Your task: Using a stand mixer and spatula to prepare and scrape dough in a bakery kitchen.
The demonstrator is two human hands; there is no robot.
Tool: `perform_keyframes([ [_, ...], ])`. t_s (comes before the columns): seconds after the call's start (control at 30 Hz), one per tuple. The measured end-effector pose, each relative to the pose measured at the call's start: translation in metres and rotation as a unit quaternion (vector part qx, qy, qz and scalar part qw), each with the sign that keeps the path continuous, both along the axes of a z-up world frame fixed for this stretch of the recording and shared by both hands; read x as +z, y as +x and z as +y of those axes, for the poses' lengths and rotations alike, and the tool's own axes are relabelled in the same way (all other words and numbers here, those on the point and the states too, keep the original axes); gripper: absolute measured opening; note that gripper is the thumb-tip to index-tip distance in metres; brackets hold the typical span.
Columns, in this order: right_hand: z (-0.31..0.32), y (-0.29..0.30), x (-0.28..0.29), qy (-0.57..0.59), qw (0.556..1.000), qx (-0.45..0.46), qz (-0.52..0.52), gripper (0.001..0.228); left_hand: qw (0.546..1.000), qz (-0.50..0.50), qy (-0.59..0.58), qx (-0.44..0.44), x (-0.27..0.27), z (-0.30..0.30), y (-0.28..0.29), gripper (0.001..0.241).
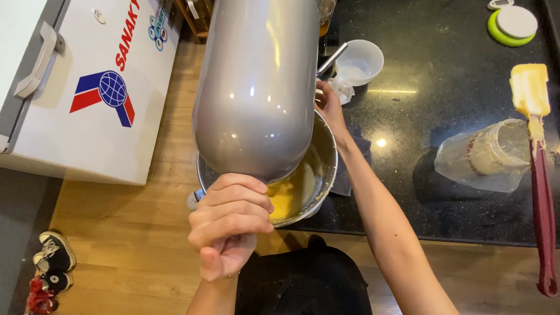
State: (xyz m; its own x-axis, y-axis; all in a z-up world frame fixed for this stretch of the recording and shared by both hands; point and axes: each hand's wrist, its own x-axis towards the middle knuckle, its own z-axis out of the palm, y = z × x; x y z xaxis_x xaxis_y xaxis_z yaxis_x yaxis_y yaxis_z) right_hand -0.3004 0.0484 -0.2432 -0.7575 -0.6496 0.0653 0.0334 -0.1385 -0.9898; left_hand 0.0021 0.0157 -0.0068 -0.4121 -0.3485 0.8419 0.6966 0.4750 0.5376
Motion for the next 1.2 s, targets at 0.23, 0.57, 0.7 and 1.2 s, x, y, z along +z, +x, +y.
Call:
perform_keyframes([
  [0.23,-0.006,-0.015,-0.023,-0.004,0.998,0.006,0.068,0.038,1.000,-0.007,0.008,0.012,-0.003,0.002,0.001,0.073],
  [0.57,-0.012,-0.011,-0.018,0.018,0.998,-0.035,0.052,0.028,1.000,0.005,0.009,0.008,-0.005,0.002,-0.001,0.074],
  [0.7,-0.015,-0.014,-0.018,0.068,0.994,-0.054,0.072,0.026,1.000,0.008,0.007,0.017,-0.006,0.002,-0.001,0.074],
  [1.2,-0.013,-0.004,0.009,0.045,0.998,-0.031,0.039,0.040,1.000,0.017,0.005,-0.001,0.001,-0.002,-0.001,0.073],
])
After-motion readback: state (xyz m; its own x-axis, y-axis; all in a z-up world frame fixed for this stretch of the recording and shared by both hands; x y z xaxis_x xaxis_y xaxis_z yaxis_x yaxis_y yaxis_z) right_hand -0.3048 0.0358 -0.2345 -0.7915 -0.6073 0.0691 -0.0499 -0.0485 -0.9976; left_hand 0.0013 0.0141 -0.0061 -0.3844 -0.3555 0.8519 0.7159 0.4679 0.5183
